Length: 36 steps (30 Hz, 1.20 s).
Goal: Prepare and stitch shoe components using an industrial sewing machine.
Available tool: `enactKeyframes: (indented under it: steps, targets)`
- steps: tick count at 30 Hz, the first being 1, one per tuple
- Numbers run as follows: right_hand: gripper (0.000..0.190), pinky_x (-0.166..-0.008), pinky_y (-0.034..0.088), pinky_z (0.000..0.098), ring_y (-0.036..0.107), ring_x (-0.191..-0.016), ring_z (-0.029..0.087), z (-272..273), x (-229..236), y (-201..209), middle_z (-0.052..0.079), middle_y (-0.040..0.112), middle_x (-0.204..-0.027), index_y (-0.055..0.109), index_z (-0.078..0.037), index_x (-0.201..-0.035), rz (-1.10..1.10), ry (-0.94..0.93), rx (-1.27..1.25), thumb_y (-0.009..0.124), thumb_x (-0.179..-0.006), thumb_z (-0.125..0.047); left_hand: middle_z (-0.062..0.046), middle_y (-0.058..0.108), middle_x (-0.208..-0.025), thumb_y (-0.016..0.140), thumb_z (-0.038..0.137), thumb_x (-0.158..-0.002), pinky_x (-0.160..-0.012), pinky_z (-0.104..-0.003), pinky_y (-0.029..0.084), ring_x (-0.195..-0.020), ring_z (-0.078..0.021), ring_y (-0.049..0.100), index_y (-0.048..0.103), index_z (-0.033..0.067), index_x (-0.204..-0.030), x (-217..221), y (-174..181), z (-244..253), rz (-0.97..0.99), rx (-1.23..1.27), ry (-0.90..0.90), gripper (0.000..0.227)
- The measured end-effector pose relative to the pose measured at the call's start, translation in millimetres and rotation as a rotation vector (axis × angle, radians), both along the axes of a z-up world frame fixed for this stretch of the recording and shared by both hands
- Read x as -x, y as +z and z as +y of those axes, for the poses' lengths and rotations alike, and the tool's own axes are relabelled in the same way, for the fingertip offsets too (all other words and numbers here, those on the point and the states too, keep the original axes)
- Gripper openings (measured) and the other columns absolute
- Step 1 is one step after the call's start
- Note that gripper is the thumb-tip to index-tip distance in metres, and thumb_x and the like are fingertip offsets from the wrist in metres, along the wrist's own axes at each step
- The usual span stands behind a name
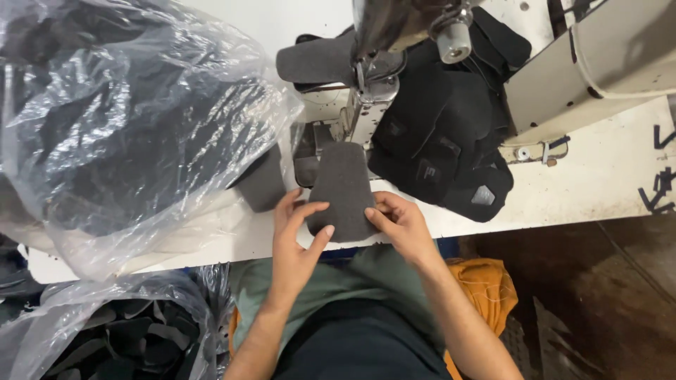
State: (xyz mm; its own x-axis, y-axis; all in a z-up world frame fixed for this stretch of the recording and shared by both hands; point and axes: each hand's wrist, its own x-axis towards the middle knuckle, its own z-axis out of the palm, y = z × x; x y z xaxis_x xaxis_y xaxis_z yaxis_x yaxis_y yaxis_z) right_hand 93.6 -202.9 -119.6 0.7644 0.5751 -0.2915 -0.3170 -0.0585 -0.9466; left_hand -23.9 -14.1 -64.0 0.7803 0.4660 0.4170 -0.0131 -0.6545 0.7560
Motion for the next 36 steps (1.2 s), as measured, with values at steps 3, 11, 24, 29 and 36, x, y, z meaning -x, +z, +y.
enactKeyframes:
  steps: [3, 11, 24, 29, 36]
  targets:
    - [0.021, -0.070, 0.048, 0.0215, 0.060, -0.079, 0.004, 2, -15, 26, 0.000, 0.071, -0.091, 0.069, 0.003, -0.117, -0.057, 0.086, -0.047, 0.069, -0.099, -0.007, -0.010, 0.055, -0.139, 0.075, 0.002, -0.086, -0.088, -0.031, 0.051, -0.119, -0.0224, 0.058, 0.070, 0.0068, -0.122, -4, 5, 18, 0.059, 0.602, -0.200, 0.036]
    - [0.064, -0.046, 0.050, 0.0231, 0.062, -0.060, 0.008, 55, -67, 146, 0.007, 0.070, -0.080, 0.037, -0.003, -0.151, -0.335, 0.039, -0.051, 0.065, -0.094, -0.002, -0.012, 0.070, -0.128, 0.071, 0.002, -0.089, -0.100, -0.030, 0.051, -0.117, -0.0183, 0.066, 0.065, 0.0016, -0.135, -62, 82, 17, -0.039, 0.503, -0.239, 0.046]
    - [0.071, -0.051, 0.056, 0.0249, 0.070, -0.060, 0.014, 46, -82, 170, 0.009, 0.074, -0.081, 0.029, -0.003, -0.155, -0.383, -0.076, 0.055, 0.065, -0.094, -0.005, -0.007, 0.069, -0.134, 0.069, -0.004, -0.083, -0.109, -0.029, 0.045, -0.124, -0.0146, 0.062, 0.065, 0.0023, -0.134, -109, 81, 62, 0.050, 0.633, -0.338, 0.051]
    - [0.040, -0.105, 0.059, 0.0403, 0.066, -0.129, 0.030, -58, -133, 187, 0.011, 0.070, -0.128, 0.056, 0.000, -0.137, -1.804, -0.705, 0.360, 0.061, -0.104, 0.022, -0.006, 0.070, -0.133, 0.067, -0.009, -0.083, -0.109, -0.028, 0.045, -0.122, -0.0127, 0.062, 0.067, 0.0032, -0.133, -126, 86, 90, 0.112, 0.638, -0.478, 0.052]
    - [0.071, -0.118, 0.048, 0.0443, 0.043, -0.144, 0.021, -150, -186, 83, 0.002, 0.038, -0.150, 0.042, -0.018, -0.149, -1.605, -0.826, 0.415, 0.084, -0.097, 0.005, -0.005, 0.070, -0.130, 0.067, -0.009, -0.086, -0.103, -0.027, 0.050, -0.115, -0.0119, 0.064, 0.066, 0.0046, -0.135, -133, 96, 96, 0.152, 0.638, -0.541, 0.051]
